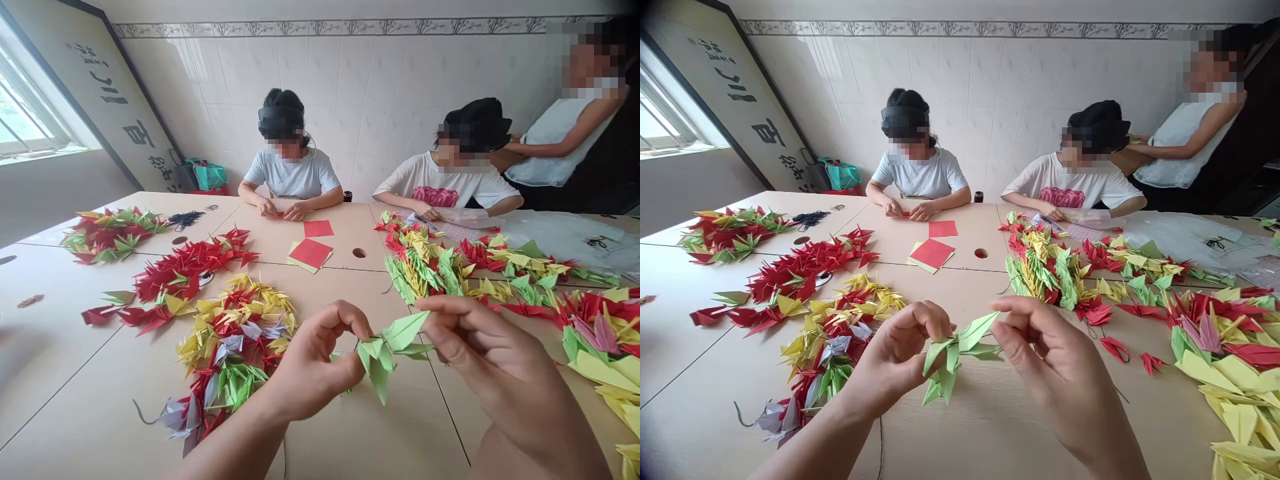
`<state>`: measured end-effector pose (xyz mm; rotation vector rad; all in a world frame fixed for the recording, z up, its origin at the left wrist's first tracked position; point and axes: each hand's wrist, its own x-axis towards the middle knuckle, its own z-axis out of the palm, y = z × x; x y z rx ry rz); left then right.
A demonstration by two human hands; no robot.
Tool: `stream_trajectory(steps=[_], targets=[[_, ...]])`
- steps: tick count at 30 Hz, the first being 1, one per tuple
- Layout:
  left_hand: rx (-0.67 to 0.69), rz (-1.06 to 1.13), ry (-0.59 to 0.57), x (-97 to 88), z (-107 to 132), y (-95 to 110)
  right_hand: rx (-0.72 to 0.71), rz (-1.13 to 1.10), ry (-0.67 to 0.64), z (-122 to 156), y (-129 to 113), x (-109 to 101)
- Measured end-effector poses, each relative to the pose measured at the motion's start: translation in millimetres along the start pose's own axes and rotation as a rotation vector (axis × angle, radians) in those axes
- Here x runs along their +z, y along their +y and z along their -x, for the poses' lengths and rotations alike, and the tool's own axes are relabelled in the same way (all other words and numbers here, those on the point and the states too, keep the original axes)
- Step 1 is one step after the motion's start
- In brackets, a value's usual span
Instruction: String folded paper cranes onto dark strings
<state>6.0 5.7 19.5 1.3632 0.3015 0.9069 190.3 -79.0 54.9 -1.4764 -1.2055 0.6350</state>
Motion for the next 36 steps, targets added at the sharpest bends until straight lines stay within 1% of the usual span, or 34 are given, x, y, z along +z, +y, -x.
stream_trajectory(steps=[1, 3, 6, 8, 11, 15, 17, 18, 21, 24, 28, 32, 36], targets=[[0.042, -0.073, 0.022, 1.0, 1, 1, -0.008, 0.12, -0.009, 0, 0, 0], [0.109, -0.171, 0.057, 2.9, 1, 2, -0.035, 0.271, -0.04, 0, 2, 1], [0.166, -0.191, 0.11, 5.0, 1, 4, -0.074, 0.349, -0.046, -1, 5, 0], [0.141, -0.151, 0.138, 5.7, 0, 4, -0.089, 0.361, -0.033, -1, 6, -1], [0.051, -0.06, 0.139, 5.8, 0, 5, -0.118, 0.425, -0.044, -1, 6, -1], [0.022, 0.032, 0.12, 4.4, -1, 6, -0.181, 0.52, -0.163, -3, 2, 2], [0.022, 0.053, 0.11, 2.9, -1, 6, -0.196, 0.519, -0.215, -3, 1, 2], [0.022, 0.054, 0.103, 2.0, -1, 6, -0.204, 0.504, -0.22, -3, 1, 2], [0.031, 0.022, 0.073, -0.9, -1, 7, -0.238, 0.439, -0.179, -2, 2, 0], [0.06, -0.06, 0.052, -3.1, -1, 8, -0.312, 0.399, -0.125, -1, 1, -3], [0.096, -0.143, 0.049, -4.6, -2, 8, -0.357, 0.393, -0.127, 1, -3, -6], [0.105, -0.147, 0.07, -5.9, -3, 8, -0.388, 0.412, -0.117, 2, -5, -6], [0.057, -0.092, 0.062, -7.5, -5, 7, -0.416, 0.408, -0.074, 0, -5, -5]])
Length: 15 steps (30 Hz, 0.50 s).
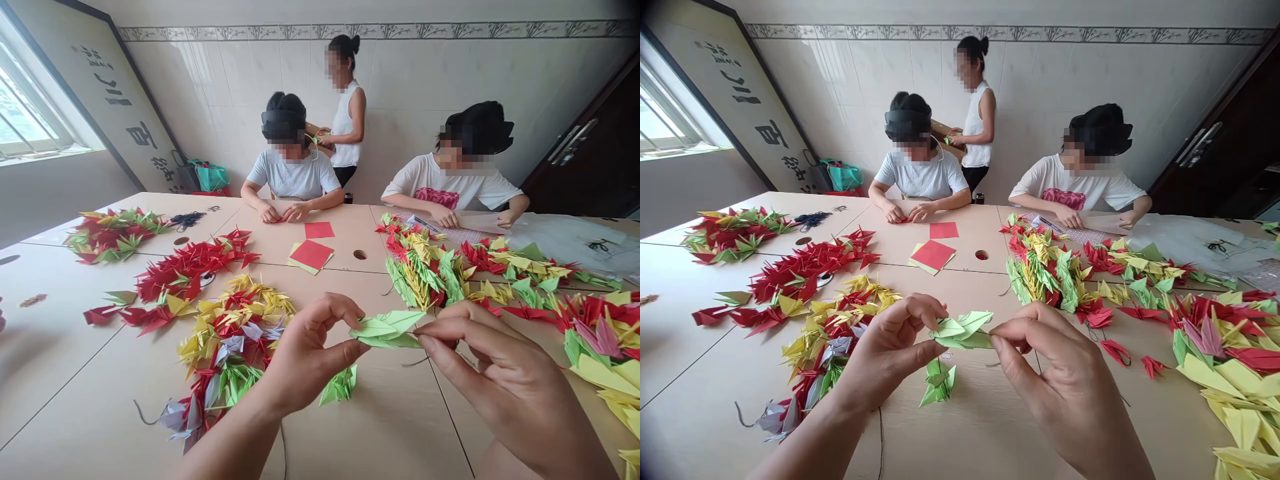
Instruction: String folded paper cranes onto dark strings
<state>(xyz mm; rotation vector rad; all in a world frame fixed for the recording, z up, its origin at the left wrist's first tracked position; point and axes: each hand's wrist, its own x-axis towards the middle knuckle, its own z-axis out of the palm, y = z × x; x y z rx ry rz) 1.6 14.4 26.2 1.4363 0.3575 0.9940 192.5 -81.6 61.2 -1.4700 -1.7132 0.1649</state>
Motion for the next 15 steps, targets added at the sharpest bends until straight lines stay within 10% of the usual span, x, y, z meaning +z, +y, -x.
stream_trajectory(steps=[15], targets=[[-0.271, 0.365, 0.018, 0.1, -1.7, 2.0, 0.141, -0.198, -0.053, 1.7, 1.5, 9.1]])
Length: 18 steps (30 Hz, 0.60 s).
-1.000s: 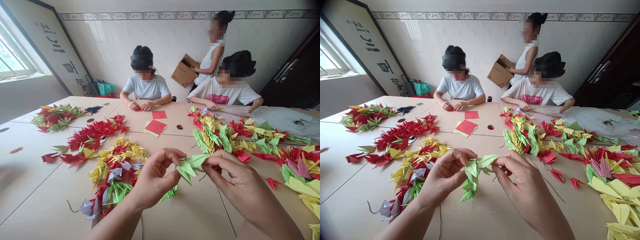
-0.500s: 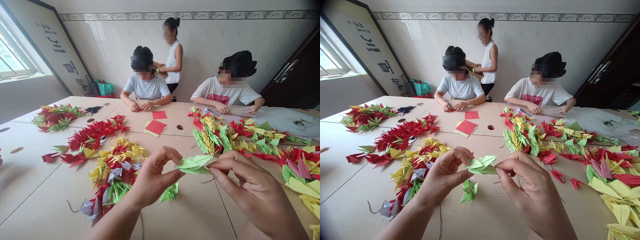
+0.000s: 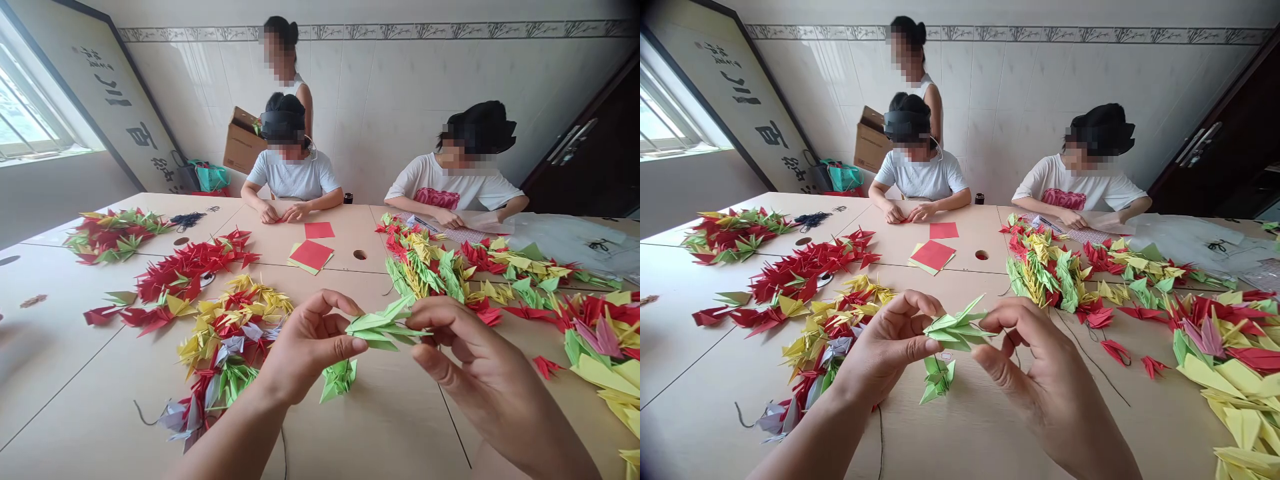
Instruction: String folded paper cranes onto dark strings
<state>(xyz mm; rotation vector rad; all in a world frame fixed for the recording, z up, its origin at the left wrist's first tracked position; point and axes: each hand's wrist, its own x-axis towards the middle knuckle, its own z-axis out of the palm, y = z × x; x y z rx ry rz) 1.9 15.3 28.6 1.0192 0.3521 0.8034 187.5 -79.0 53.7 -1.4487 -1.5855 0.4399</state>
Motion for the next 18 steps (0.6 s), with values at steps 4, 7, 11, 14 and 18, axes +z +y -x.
stream_trajectory(steps=[4, 7, 11, 14, 18], targets=[[0.087, -0.102, -0.011, 3.7, 4, -2, 0.176, -0.23, -0.127, -6, -3, 11], [0.15, -0.198, 0.001, 5.6, 6, -3, 0.185, -0.224, -0.098, -11, -7, 16], [0.15, -0.241, 0.028, 6.5, 8, -1, 0.15, -0.146, 0.016, -12, -9, 19], [0.076, -0.243, 0.058, 7.2, 11, 2, 0.183, -0.053, 0.132, -11, -10, 20], [0.058, -0.285, 0.099, 9.4, 16, 4, 0.17, 0.096, 0.221, -10, -10, 25]])
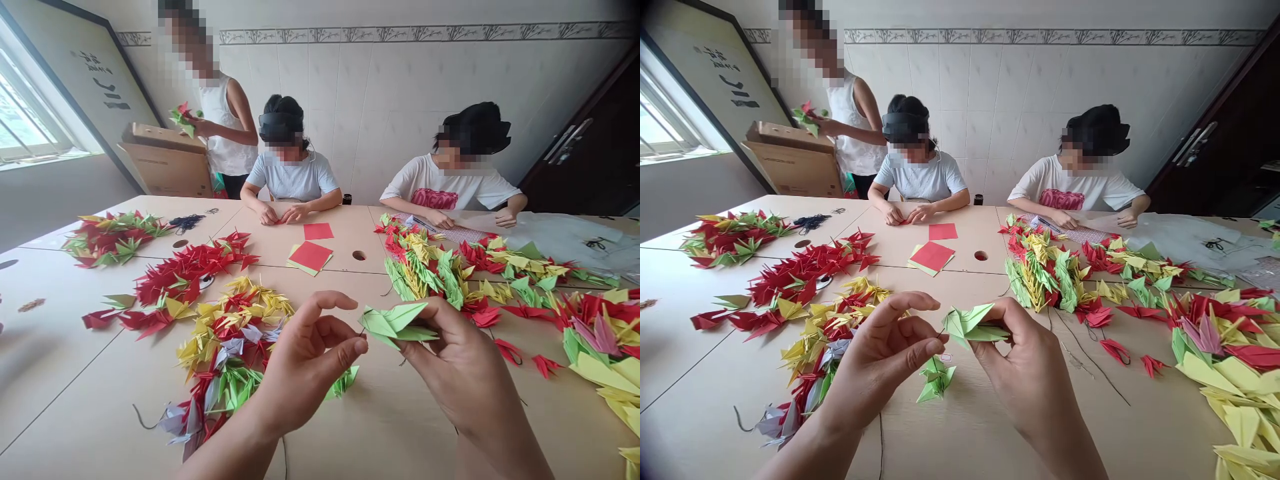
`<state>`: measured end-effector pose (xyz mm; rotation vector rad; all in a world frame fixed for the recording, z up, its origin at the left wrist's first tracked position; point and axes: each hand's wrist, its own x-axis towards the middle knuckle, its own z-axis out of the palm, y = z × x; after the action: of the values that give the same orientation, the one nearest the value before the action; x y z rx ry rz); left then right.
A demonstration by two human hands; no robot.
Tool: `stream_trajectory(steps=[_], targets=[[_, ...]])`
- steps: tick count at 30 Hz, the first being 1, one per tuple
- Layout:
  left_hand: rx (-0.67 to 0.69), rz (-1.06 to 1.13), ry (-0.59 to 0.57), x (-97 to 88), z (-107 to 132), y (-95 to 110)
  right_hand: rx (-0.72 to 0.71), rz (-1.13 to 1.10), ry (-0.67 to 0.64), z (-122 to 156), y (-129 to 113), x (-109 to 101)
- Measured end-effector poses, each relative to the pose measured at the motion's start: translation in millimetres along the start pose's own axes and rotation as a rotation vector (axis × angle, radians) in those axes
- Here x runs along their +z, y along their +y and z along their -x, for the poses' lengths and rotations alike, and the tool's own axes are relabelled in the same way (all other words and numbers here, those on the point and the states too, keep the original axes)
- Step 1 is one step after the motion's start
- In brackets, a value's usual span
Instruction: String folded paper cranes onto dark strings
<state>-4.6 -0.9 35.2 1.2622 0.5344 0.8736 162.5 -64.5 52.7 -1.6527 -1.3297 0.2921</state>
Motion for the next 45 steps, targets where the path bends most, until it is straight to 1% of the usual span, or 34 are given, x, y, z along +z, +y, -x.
stream_trajectory(steps=[3, 7, 10, 12, 14, 16, 19, 23, 26, 29, 31, 34, 37, 39, 41, 43, 45], targets=[[0.062, -0.091, 0.0, 2.7, 5, -2, -0.056, 0.096, 0.091, 1, 1, 4], [0.201, -0.248, 0.023, 8.3, 10, -6, -0.195, 0.231, 0.173, 4, 4, 10], [0.307, -0.308, 0.049, 11.7, 10, -8, -0.316, 0.285, 0.182, 6, 5, 13], [0.339, -0.328, 0.069, 12.5, 9, -8, -0.375, 0.281, 0.157, 6, 5, 16], [0.333, -0.332, 0.091, 12.3, 8, -9, -0.412, 0.256, 0.132, 6, 4, 18], [0.301, -0.313, 0.105, 11.4, 8, -9, -0.418, 0.232, 0.109, 6, 4, 18], [0.247, -0.237, 0.116, 9.8, 7, -9, -0.378, 0.197, 0.078, 6, 2, 15], [0.256, -0.189, 0.191, 8.4, 3, -7, -0.313, 0.157, 0.062, 6, 0, 9], [0.199, -0.201, 0.237, 7.6, 1, -4, -0.336, 0.161, 0.079, 6, 2, 8], [0.114, -0.2, 0.226, 6.1, 0, 1, -0.391, 0.192, 0.098, 5, 5, 9], [0.088, -0.146, 0.198, 3.9, -1, 3, -0.403, 0.213, 0.061, 4, 7, 10], [0.075, -0.007, 0.166, -1.4, -5, 5, -0.367, 0.175, -0.007, 3, 9, 8], [0.081, 0.052, 0.196, -7.2, -8, 6, -0.221, 0.078, -0.032, 2, 8, 1], [0.072, -0.034, 0.172, -9.7, -8, 5, -0.087, -0.015, -0.046, 2, 6, -2], [0.073, -0.198, 0.072, -10.5, -6, 4, 0.02, -0.137, -0.084, 2, 3, -4], [0.114, -0.325, -0.028, -9.7, -4, 3, 0.077, -0.26, -0.137, 1, 1, -2], [0.163, -0.35, -0.086, -8.1, -3, 1, 0.107, -0.349, -0.178, 0, 0, 0]])
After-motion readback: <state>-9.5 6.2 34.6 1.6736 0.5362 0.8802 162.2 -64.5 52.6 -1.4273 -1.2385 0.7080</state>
